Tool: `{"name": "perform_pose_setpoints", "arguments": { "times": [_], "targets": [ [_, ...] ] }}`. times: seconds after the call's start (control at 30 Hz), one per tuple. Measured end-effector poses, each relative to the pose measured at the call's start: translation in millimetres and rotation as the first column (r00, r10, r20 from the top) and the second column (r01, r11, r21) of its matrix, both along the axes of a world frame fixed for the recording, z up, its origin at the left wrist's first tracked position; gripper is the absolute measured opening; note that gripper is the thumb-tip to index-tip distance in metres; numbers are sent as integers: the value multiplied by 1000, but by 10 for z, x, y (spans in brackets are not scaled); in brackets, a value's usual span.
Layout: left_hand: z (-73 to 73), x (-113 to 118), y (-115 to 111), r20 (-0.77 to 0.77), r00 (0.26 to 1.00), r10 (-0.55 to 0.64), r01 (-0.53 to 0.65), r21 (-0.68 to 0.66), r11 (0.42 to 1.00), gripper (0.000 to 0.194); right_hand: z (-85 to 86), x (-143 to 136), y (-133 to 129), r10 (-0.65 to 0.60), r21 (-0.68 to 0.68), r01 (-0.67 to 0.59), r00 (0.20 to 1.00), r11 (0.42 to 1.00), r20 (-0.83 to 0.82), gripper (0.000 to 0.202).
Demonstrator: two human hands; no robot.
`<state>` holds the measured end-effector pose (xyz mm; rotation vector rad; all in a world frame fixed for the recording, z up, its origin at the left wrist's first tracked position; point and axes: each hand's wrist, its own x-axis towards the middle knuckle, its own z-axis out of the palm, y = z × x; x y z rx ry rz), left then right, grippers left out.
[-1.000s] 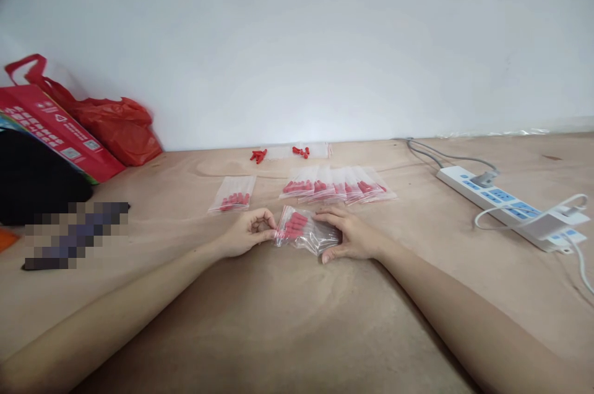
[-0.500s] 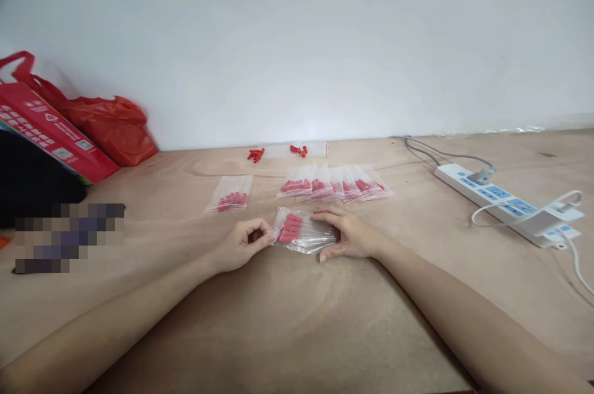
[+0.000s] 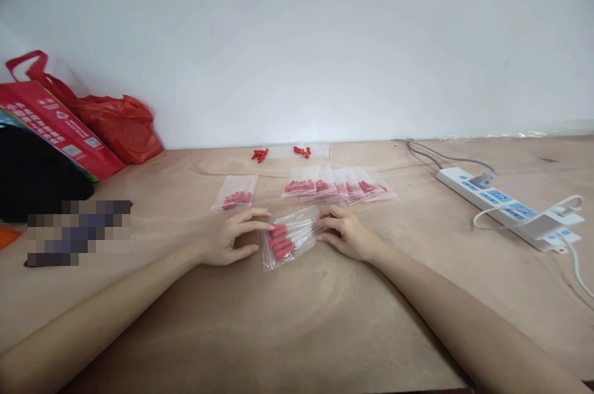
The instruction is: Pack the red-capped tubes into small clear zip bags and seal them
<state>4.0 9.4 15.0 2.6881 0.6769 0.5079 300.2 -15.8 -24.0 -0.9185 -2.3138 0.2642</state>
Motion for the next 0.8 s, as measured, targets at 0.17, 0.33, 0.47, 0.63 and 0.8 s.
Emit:
{"name": "perform_pose_setpoints", "arguments": {
  "times": [0.17, 0.33, 0.47, 0.63, 0.8],
  "targets": [
    [-93, 53, 79, 79, 990, -116, 118, -26, 993, 22, -40, -60, 44, -1, 33, 1, 1000, 999, -9, 23],
    [-124, -67, -127, 94, 995, -34, 34, 4, 999, 25, -32, -334, 228, 58, 81, -61, 997, 995, 40, 24],
    [-168, -47, -307, 95, 991, 90, -102, 119, 988, 23, 46, -533, 285, -23, 159, 14, 998, 987, 54, 24],
    [-257, 114, -408, 168, 953, 252, -280, 178, 943, 24, 163, -516, 8, -48, -17, 48, 999, 999, -9, 30],
    [-278, 193, -372, 174, 914, 365, -395, 188, 899, 20, 146, -548, -256, -52, -122, 52, 999, 991, 1, 44]
  ]
}}
